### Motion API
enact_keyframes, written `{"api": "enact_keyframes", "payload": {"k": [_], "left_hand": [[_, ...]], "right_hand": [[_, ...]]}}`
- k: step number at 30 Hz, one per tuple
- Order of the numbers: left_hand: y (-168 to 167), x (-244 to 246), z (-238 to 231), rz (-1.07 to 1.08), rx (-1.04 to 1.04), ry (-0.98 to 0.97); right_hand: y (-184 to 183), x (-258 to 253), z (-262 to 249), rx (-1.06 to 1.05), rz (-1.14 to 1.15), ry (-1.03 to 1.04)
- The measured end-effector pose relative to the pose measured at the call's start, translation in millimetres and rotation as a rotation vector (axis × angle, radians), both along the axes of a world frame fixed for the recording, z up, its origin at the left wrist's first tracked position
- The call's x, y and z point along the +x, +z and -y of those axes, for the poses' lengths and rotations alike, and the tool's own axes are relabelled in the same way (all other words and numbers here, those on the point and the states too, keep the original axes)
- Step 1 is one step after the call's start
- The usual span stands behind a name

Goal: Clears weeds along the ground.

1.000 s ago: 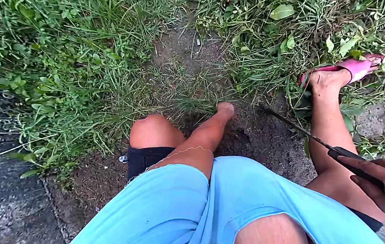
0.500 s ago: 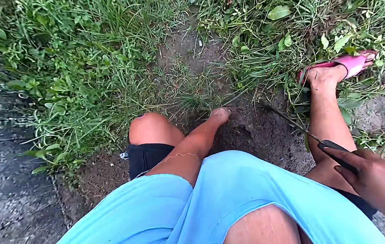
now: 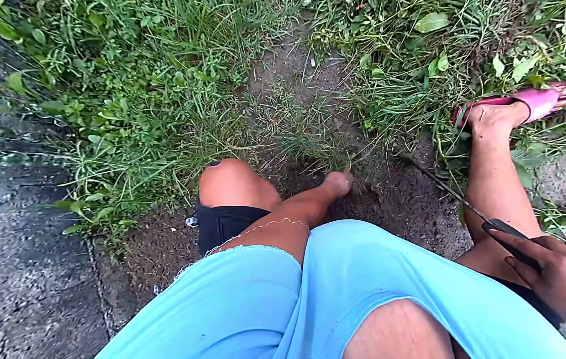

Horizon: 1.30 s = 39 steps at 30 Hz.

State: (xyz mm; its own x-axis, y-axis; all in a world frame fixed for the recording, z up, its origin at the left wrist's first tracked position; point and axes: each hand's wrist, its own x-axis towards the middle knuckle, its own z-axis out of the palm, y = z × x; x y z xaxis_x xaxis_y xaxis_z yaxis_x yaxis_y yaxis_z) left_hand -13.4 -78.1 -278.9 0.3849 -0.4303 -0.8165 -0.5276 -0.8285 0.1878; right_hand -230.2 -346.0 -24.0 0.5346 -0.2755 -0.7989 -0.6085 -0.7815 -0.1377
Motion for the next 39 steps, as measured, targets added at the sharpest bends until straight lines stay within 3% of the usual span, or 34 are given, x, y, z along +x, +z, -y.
{"api": "enact_keyframes", "payload": {"k": [3, 6, 9, 16, 18, 22, 25, 27, 33, 34, 36, 38, 39], "left_hand": [[-13.7, 26.3, 5.4, 0.038, 0.05, -0.027], [-23.0, 36.3, 12.6, 0.066, 0.107, 0.072], [-35.0, 48.0, 17.4, 0.084, 0.15, 0.203], [-19.6, 60.9, 26.9, 0.106, 0.234, 0.327], [-23.5, 67.6, 29.1, 0.056, 0.28, 0.253], [-34.6, 74.9, 14.5, 0.044, 0.216, 0.11], [-28.5, 70.0, 8.2, 0.051, 0.213, 0.074], [-19.1, 66.0, 4.4, 0.05, 0.196, 0.051], [36.0, 68.8, 2.5, 0.053, 0.051, 0.23], [49.6, 75.5, 7.4, 0.054, 0.005, 0.209], [79.9, 89.8, 20.2, 0.067, -0.145, 0.154], [114.8, 99.2, 30.8, 0.074, -0.376, 0.141], [126.5, 98.8, 34.9, 0.086, -0.505, 0.176]], "right_hand": [[6.4, 11.9, -8.5, 0.0, -0.023, -0.028], [24.3, 69.6, -37.1, -0.056, -0.145, -0.111], [44.1, 97.1, -53.4, -0.045, -0.18, -0.065], [64.3, 107.0, -65.2, 0.002, -0.032, -0.058], [68.4, 113.4, -66.2, -0.018, -0.143, -0.062], [37.4, 87.5, -49.2, -0.04, -0.193, -0.128], [36.6, 78.3, -50.6, -0.034, -0.099, -0.128], [39.8, 73.7, -51.4, -0.028, -0.069, -0.127], [72.1, 75.1, -70.5, -0.021, -0.099, -0.092], [63.9, 65.0, -67.9, -0.028, -0.035, -0.091], [37.0, 45.4, -58.3, -0.058, 0.041, -0.117], [36.7, 52.3, -60.7, -0.083, -0.086, -0.139], [31.3, 46.9, -58.4, -0.082, -0.04, -0.142]]}}
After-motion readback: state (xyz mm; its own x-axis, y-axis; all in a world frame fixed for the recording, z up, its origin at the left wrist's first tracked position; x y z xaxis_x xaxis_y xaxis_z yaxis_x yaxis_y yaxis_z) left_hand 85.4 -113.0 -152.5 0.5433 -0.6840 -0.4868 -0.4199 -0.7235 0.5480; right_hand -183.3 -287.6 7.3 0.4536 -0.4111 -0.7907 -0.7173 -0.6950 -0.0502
